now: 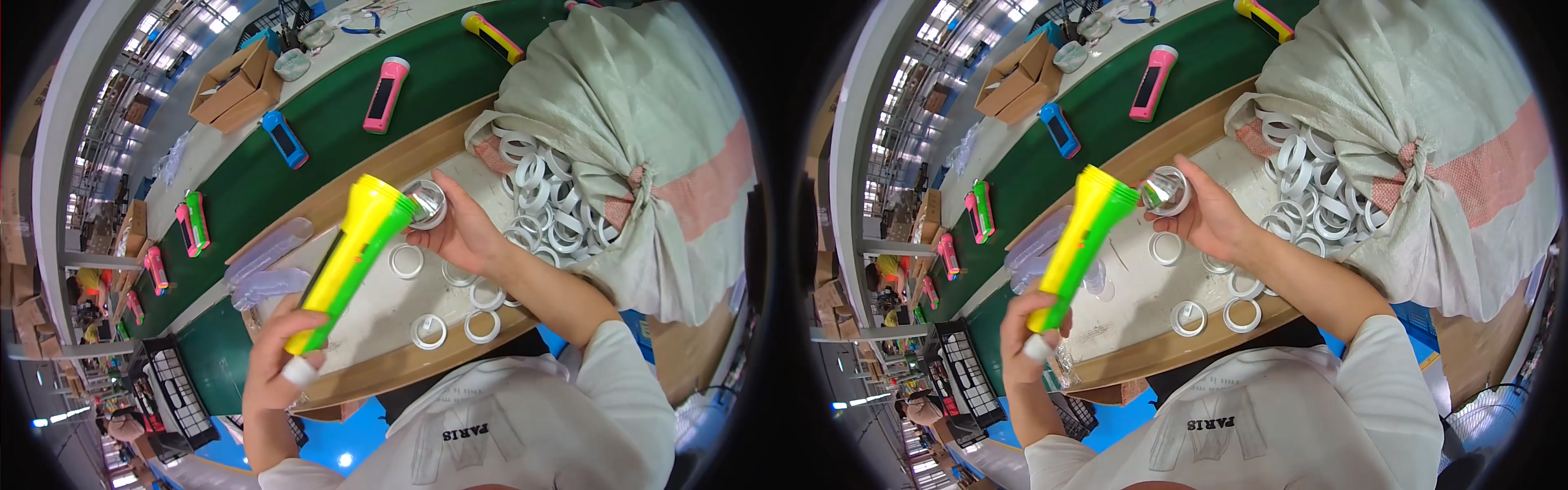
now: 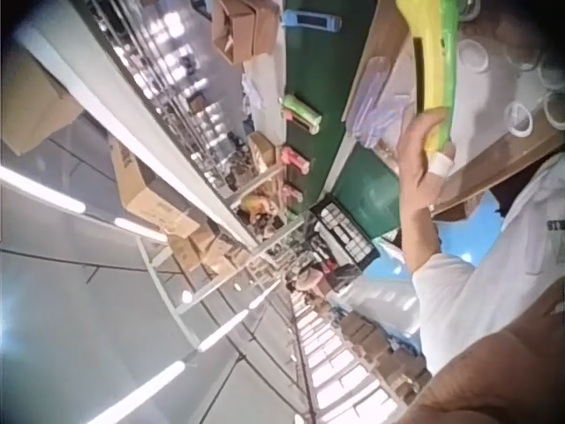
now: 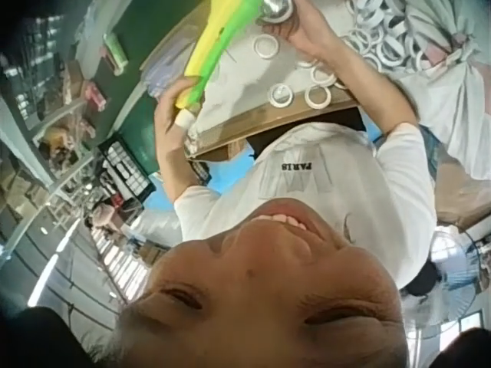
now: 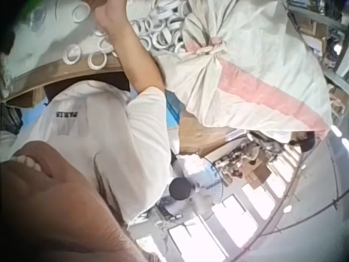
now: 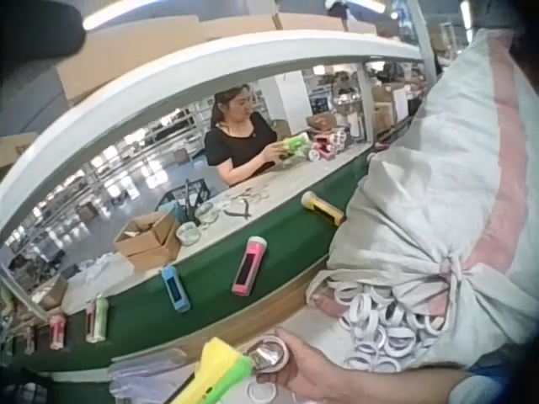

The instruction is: The recorder is manually assembling colorful plastic flashlights by attaching components such as the lens cap and rings to the main body housing.

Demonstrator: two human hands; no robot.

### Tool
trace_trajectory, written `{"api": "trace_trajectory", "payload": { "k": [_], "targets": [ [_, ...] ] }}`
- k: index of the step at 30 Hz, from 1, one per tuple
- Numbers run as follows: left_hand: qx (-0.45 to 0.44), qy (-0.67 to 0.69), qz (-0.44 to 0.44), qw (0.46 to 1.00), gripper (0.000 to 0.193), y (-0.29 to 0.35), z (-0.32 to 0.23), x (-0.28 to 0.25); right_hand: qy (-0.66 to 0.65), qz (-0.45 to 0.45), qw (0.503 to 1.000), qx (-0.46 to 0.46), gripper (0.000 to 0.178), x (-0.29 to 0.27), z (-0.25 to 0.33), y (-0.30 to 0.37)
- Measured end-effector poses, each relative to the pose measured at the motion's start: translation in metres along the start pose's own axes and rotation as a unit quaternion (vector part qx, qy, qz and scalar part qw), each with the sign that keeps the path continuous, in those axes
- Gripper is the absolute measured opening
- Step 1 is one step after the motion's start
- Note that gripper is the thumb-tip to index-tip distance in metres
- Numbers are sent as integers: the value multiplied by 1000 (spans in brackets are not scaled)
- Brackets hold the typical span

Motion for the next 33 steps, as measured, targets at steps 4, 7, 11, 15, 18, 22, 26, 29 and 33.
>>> {"api": "trace_trajectory", "payload": {
  "k": [4, 7, 11, 15, 18, 22, 26, 29, 33],
  "targets": [
    [53, -292, 107, 949, 48, -2, -16, 21, -35, -100, 994, -16, 46, 6, -3, 5],
    [65, -355, 124, 925, 54, -2, -17, 28, 32, -78, 996, -42, 43, 9, 1, 8],
    [84, -431, 102, 892, 56, -9, -25, 37, 120, -91, 984, -92, 42, 6, 4, 8],
    [70, -441, 67, 892, 65, -11, -22, 40, 148, -44, 981, -120, 41, 14, 12, 12],
    [79, -473, 95, 872, 69, -12, -23, 45, 99, -16, 988, -116, 42, 13, 12, 11],
    [42, -438, 114, 891, 68, -11, -21, 48, 136, -26, 986, -96, 38, 15, 10, 12],
    [97, -460, 31, 882, 70, -6, -17, 44, 133, -130, 975, -123, 35, 10, 13, 12],
    [158, -466, 8, 871, 67, -10, -10, 50, 198, -94, 972, -83, 37, 17, 2, 13],
    [23, -185, -41, 982, 52, -2, 18, 39, 488, 61, 819, -295, 50, 42, 1, 38]
  ]
}}
Point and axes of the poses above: each hand's wrist, its own y-axis away from the middle knuckle, its own x-axis out of the palm, z = x × y, the point moved 3 cm from there along -y, towards the middle knuckle, and after that the axes turned 2 degrees about x, right-handed, at the moved point
